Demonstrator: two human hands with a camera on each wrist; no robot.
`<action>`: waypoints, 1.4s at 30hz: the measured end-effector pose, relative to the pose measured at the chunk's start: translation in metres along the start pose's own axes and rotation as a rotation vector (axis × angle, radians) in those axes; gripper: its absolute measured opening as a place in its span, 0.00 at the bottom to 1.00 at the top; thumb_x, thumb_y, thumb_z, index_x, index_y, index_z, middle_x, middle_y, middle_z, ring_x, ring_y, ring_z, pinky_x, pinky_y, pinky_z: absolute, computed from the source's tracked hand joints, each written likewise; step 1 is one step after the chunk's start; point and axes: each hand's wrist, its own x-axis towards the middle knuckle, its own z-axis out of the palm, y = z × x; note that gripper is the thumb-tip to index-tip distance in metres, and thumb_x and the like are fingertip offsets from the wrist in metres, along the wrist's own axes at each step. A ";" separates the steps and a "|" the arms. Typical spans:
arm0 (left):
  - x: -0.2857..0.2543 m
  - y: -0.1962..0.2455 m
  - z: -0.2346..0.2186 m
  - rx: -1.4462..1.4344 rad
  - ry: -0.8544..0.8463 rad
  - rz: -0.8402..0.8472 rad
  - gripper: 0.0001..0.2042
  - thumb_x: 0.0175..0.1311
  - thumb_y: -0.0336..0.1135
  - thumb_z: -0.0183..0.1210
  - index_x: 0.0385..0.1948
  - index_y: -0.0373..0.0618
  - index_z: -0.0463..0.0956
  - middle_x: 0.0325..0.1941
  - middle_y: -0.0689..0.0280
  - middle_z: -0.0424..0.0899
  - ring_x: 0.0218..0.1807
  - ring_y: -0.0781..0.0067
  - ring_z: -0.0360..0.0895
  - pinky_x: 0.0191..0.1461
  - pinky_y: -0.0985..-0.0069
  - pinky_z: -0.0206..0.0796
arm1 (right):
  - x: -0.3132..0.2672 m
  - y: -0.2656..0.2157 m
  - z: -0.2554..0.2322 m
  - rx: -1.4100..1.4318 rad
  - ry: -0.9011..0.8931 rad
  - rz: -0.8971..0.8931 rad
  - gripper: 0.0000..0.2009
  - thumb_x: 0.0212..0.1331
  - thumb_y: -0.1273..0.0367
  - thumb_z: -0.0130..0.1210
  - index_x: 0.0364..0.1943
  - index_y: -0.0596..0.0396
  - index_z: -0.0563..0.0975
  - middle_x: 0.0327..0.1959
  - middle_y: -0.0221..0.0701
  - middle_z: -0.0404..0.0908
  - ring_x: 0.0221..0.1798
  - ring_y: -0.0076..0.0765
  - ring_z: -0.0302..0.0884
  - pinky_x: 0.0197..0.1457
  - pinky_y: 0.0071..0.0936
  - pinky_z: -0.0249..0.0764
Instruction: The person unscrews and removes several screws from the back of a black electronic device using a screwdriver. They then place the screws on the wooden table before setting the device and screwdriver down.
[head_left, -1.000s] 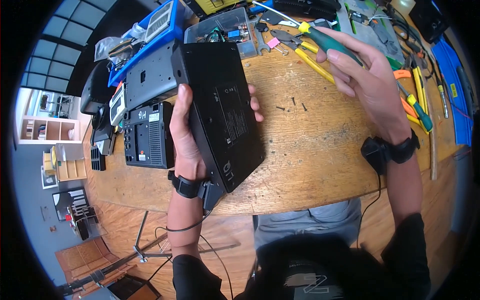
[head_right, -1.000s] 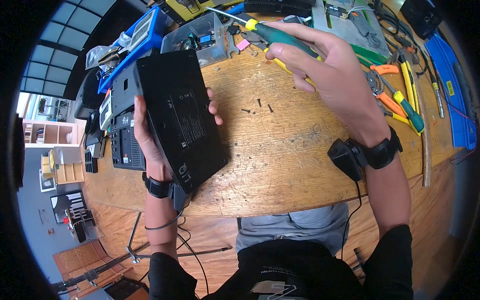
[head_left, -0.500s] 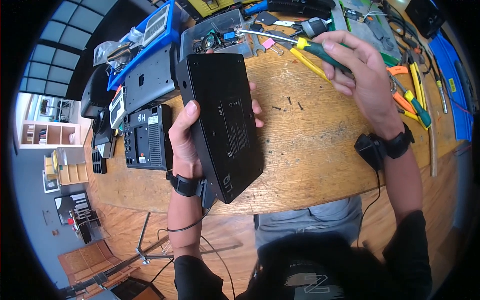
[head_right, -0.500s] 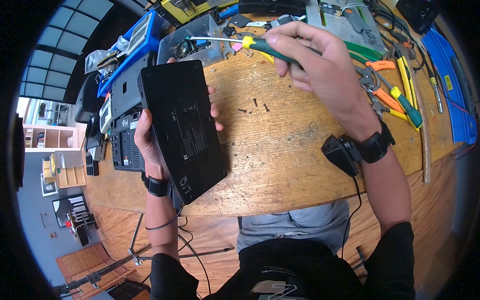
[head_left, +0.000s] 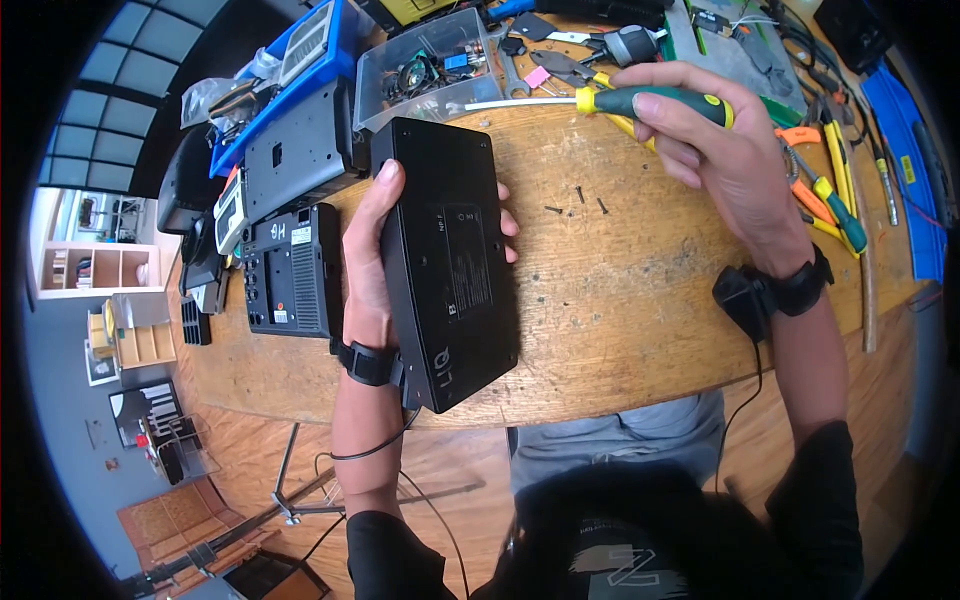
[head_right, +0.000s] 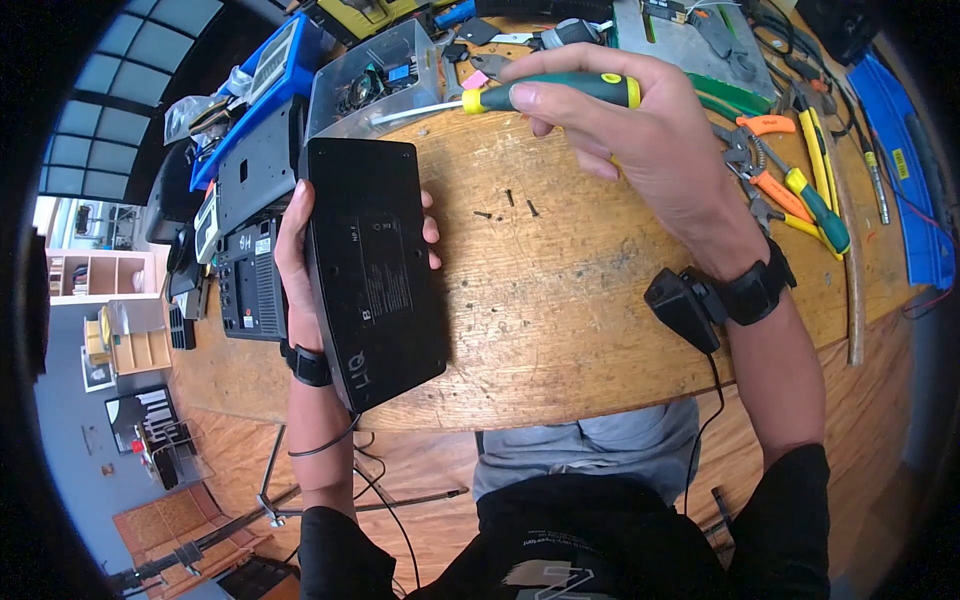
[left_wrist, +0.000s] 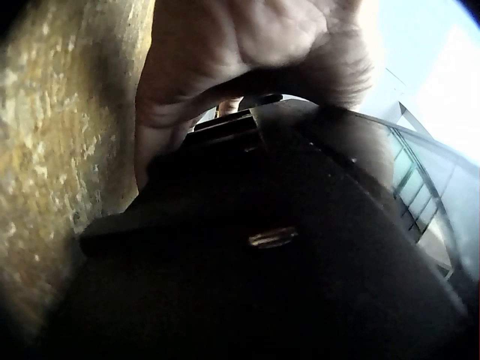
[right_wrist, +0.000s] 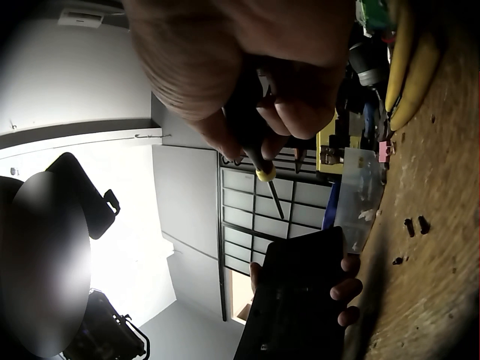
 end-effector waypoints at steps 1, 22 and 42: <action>0.000 -0.001 -0.001 -0.008 -0.014 -0.015 0.42 0.73 0.68 0.41 0.67 0.29 0.66 0.55 0.43 0.81 0.47 0.49 0.85 0.49 0.54 0.82 | 0.000 0.000 0.000 0.009 -0.011 0.020 0.14 0.70 0.63 0.64 0.53 0.55 0.85 0.29 0.25 0.83 0.22 0.08 0.60 0.23 0.12 0.53; 0.002 -0.005 0.002 0.027 -0.003 -0.049 0.39 0.72 0.65 0.45 0.59 0.29 0.72 0.49 0.45 0.84 0.43 0.51 0.87 0.45 0.57 0.83 | 0.004 0.010 -0.001 -0.021 0.093 0.168 0.09 0.68 0.64 0.64 0.37 0.56 0.84 0.22 0.23 0.78 0.17 0.08 0.59 0.19 0.13 0.50; 0.001 -0.004 0.005 0.100 0.059 -0.076 0.43 0.70 0.71 0.42 0.61 0.29 0.72 0.50 0.46 0.83 0.42 0.53 0.85 0.45 0.60 0.81 | 0.005 0.013 0.001 -0.042 0.112 0.157 0.09 0.68 0.64 0.62 0.35 0.55 0.84 0.22 0.23 0.77 0.17 0.09 0.60 0.19 0.14 0.50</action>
